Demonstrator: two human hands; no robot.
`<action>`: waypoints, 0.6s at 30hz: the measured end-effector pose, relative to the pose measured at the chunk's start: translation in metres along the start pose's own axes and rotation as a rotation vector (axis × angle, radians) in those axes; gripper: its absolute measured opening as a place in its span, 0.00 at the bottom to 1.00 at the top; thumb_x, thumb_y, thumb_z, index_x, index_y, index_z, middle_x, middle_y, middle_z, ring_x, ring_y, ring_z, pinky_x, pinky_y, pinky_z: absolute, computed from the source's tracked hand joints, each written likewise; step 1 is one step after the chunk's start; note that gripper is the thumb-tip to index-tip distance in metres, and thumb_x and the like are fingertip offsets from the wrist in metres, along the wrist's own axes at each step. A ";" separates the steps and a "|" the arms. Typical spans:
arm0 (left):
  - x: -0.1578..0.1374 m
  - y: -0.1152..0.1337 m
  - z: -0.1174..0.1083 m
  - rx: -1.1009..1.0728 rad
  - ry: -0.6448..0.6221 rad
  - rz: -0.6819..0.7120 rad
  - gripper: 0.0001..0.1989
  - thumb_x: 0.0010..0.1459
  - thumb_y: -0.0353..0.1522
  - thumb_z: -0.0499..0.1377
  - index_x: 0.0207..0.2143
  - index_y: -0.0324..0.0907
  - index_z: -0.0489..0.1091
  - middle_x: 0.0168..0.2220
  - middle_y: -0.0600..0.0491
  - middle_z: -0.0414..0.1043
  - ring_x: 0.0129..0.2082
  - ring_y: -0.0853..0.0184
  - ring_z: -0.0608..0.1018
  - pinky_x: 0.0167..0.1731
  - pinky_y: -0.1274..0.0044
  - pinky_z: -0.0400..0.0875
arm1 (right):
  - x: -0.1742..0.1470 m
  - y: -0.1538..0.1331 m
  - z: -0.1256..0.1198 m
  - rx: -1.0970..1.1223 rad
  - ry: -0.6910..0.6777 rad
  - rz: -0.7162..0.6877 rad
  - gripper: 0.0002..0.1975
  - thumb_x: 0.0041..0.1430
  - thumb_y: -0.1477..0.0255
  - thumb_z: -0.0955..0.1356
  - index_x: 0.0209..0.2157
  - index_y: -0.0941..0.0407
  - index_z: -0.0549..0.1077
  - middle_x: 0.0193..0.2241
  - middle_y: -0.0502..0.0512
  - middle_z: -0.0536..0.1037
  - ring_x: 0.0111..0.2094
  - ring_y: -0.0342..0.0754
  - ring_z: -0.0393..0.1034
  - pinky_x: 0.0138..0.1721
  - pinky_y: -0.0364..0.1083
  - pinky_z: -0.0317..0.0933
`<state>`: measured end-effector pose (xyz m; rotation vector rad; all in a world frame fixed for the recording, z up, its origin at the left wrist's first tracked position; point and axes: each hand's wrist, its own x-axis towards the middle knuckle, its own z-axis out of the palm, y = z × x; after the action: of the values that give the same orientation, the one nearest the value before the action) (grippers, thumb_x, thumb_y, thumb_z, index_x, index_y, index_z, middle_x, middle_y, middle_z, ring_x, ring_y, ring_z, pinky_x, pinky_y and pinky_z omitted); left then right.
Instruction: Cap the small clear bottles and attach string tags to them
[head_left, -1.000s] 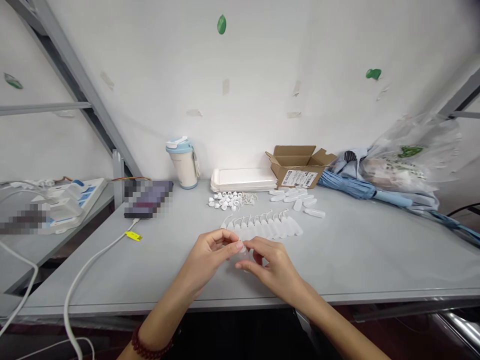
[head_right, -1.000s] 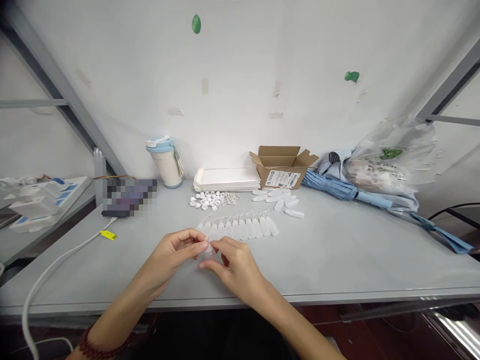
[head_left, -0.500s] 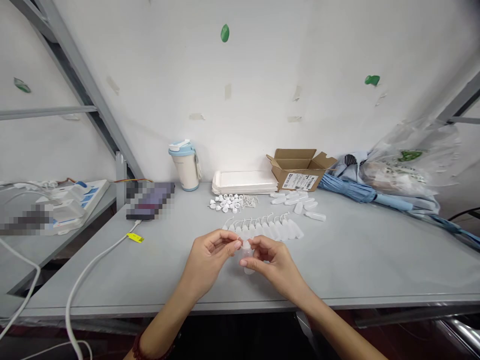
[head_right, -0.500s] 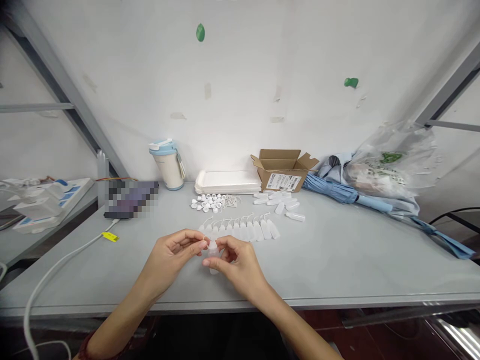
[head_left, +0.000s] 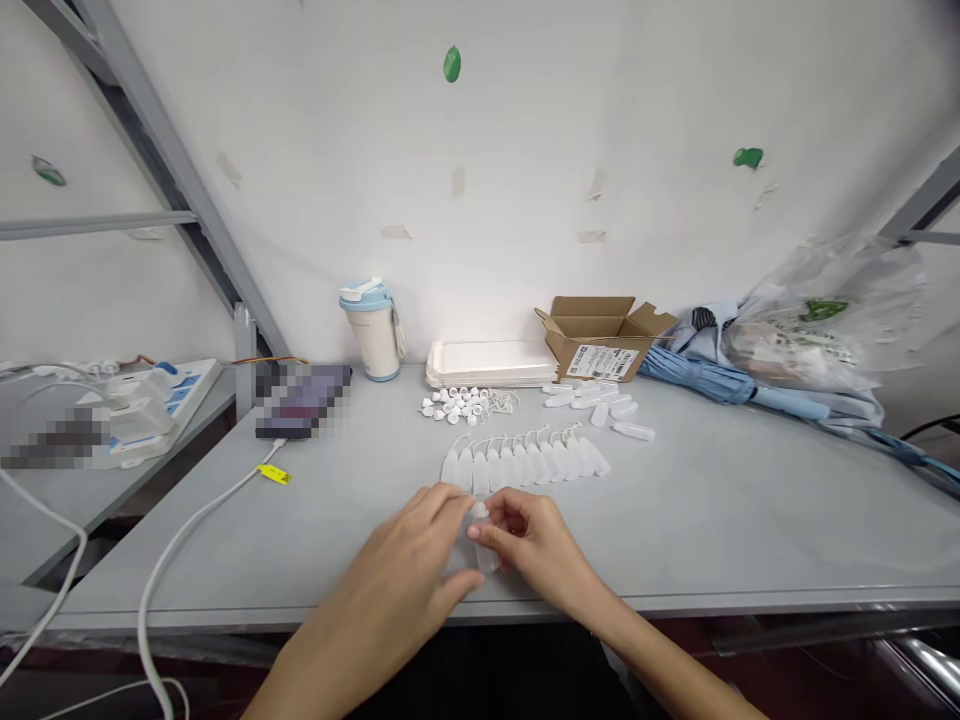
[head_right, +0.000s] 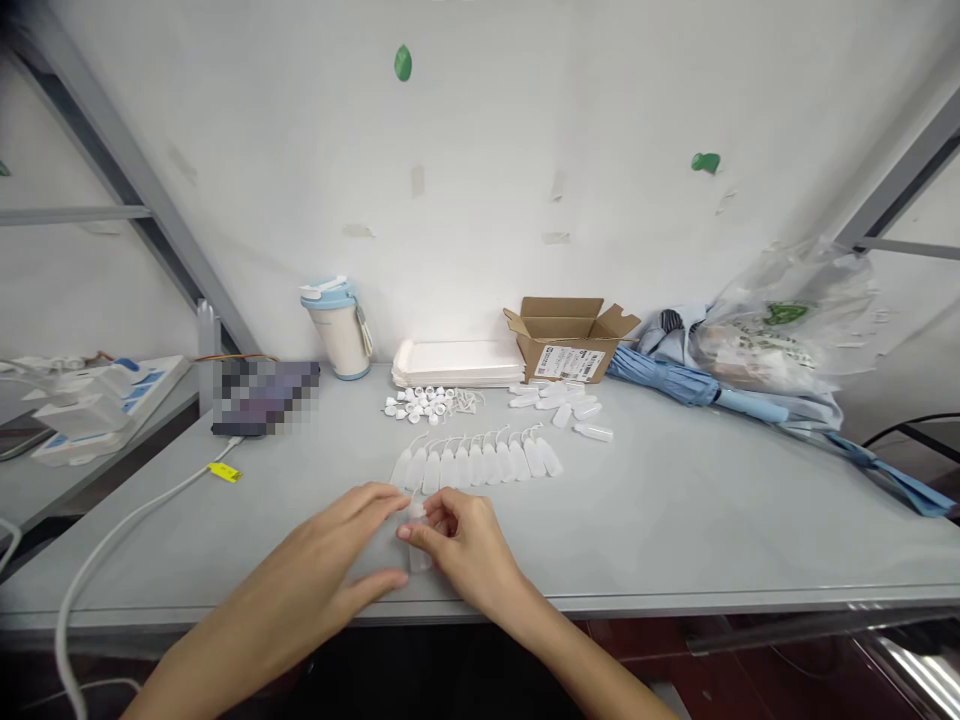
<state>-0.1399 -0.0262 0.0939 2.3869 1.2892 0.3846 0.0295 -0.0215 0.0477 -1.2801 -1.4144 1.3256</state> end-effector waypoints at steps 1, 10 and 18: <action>-0.001 0.004 0.002 0.051 -0.026 0.003 0.15 0.51 0.31 0.60 0.43 0.44 0.67 0.47 0.50 0.68 0.45 0.60 0.71 0.42 0.71 0.68 | -0.001 0.001 0.002 0.021 -0.011 0.026 0.11 0.48 0.67 0.71 0.27 0.59 0.68 0.18 0.44 0.65 0.17 0.38 0.59 0.19 0.39 0.54; 0.010 0.000 0.008 0.093 -0.065 0.050 0.11 0.52 0.34 0.61 0.39 0.42 0.67 0.41 0.50 0.68 0.41 0.60 0.72 0.38 0.70 0.69 | 0.003 0.006 0.008 0.025 -0.047 0.100 0.11 0.48 0.66 0.70 0.25 0.58 0.66 0.15 0.44 0.64 0.15 0.39 0.59 0.16 0.40 0.52; 0.038 -0.052 0.029 0.080 0.321 0.118 0.36 0.49 0.46 0.62 0.56 0.42 0.54 0.56 0.41 0.59 0.56 0.51 0.61 0.52 0.60 0.63 | 0.005 0.000 -0.035 -0.065 -0.056 -0.052 0.15 0.49 0.62 0.70 0.25 0.59 0.67 0.20 0.45 0.62 0.23 0.38 0.55 0.25 0.40 0.51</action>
<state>-0.1459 0.0256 0.0462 2.5520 1.3193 0.7923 0.0622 -0.0100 0.0522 -1.2489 -1.5309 1.2994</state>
